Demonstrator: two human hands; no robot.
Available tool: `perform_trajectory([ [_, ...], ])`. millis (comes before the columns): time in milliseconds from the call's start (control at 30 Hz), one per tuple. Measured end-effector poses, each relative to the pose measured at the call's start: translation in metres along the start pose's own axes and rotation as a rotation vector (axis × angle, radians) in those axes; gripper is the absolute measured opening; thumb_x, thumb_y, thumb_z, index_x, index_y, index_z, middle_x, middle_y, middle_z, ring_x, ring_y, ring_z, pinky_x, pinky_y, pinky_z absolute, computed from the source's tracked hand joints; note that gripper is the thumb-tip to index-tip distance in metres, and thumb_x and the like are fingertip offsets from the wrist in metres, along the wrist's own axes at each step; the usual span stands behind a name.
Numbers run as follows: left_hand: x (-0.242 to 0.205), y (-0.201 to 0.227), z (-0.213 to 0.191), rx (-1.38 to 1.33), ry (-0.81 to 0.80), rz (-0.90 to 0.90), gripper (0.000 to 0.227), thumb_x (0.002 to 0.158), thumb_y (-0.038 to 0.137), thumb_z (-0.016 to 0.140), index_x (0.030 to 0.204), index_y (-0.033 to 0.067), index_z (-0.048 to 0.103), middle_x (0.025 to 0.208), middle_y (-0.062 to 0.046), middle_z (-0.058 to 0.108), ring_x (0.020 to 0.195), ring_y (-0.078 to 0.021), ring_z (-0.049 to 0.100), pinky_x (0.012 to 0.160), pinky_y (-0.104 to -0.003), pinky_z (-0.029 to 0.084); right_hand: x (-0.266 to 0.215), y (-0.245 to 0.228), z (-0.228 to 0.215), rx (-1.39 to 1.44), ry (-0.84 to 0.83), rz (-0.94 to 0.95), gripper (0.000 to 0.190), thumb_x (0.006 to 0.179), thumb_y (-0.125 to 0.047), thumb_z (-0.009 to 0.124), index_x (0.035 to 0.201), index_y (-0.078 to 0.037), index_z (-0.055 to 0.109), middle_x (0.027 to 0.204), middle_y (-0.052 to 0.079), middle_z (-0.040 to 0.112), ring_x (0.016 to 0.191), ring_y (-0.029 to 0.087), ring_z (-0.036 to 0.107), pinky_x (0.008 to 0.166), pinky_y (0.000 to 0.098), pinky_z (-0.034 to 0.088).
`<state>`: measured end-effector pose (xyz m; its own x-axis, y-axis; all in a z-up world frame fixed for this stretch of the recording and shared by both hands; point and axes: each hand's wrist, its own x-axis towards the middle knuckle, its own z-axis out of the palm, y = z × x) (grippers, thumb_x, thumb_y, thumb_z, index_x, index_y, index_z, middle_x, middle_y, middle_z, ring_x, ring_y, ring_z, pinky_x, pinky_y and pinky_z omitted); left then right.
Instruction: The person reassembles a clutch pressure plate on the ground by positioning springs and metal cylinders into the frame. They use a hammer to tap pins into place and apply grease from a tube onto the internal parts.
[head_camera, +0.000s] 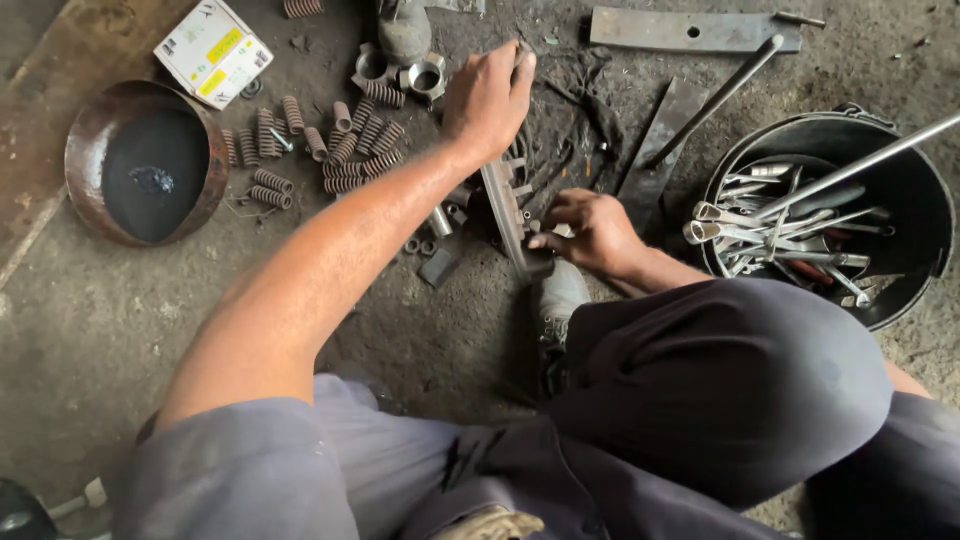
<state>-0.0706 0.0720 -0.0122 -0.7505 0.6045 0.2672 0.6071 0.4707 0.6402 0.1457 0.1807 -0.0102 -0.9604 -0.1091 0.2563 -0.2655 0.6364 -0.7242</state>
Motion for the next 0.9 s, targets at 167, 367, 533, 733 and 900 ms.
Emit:
perform_trajectory([
  [167,0.004,-0.007,-0.005,-0.09,0.036,-0.037,0.031,0.107,0.033,0.053,0.085,0.0153,0.066,0.056,0.006,0.054,0.043,-0.0073,0.045,0.039,-0.029,0.035,-0.04,0.043,0.008,0.326,0.068,0.389,0.032,0.1,-0.02,0.071,0.127,-0.004,0.065,0.107,0.016,0.073,0.093,0.037,0.069,0.082,0.0402,0.056],
  [367,0.003,-0.017,-0.024,-0.128,0.069,0.01,0.035,0.107,0.032,0.057,0.08,0.0098,0.061,0.06,0.002,0.055,0.052,-0.0114,0.051,0.05,-0.034,0.039,-0.101,0.099,0.061,-0.08,-0.16,0.939,0.027,0.102,-0.026,0.067,0.115,-0.003,0.069,0.092,0.018,0.07,0.072,0.032,0.066,0.066,0.0413,0.054],
  [533,0.009,-0.029,-0.036,-0.197,0.088,-0.014,0.037,0.107,0.032,0.056,0.077,0.01,0.059,0.059,0.002,0.056,0.051,-0.0105,0.052,0.05,-0.034,0.039,-0.097,0.116,0.078,0.076,-0.308,1.072,0.029,0.101,-0.029,0.066,0.112,-0.002,0.067,0.084,0.013,0.066,0.065,0.027,0.06,0.059,0.0394,0.05],
  [733,0.003,-0.043,-0.037,-0.246,0.061,-0.069,0.039,0.106,0.033,0.058,0.074,0.0125,0.06,0.058,0.003,0.054,0.049,-0.0098,0.047,0.047,-0.033,0.036,-0.086,0.1,0.051,0.264,-0.436,1.177,0.033,0.1,-0.033,0.064,0.108,-0.001,0.064,0.075,0.007,0.06,0.057,0.021,0.053,0.05,0.037,0.045],
  [900,0.003,-0.033,-0.034,-0.308,0.12,-0.05,0.038,0.106,0.033,0.058,0.075,0.0109,0.063,0.059,-0.004,0.059,0.052,-0.0195,0.053,0.049,-0.037,0.039,-0.054,0.032,-0.009,0.411,-0.447,1.263,0.036,0.098,-0.036,0.064,0.105,-0.002,0.063,0.068,0.002,0.056,0.051,0.015,0.048,0.043,0.0339,0.04],
])
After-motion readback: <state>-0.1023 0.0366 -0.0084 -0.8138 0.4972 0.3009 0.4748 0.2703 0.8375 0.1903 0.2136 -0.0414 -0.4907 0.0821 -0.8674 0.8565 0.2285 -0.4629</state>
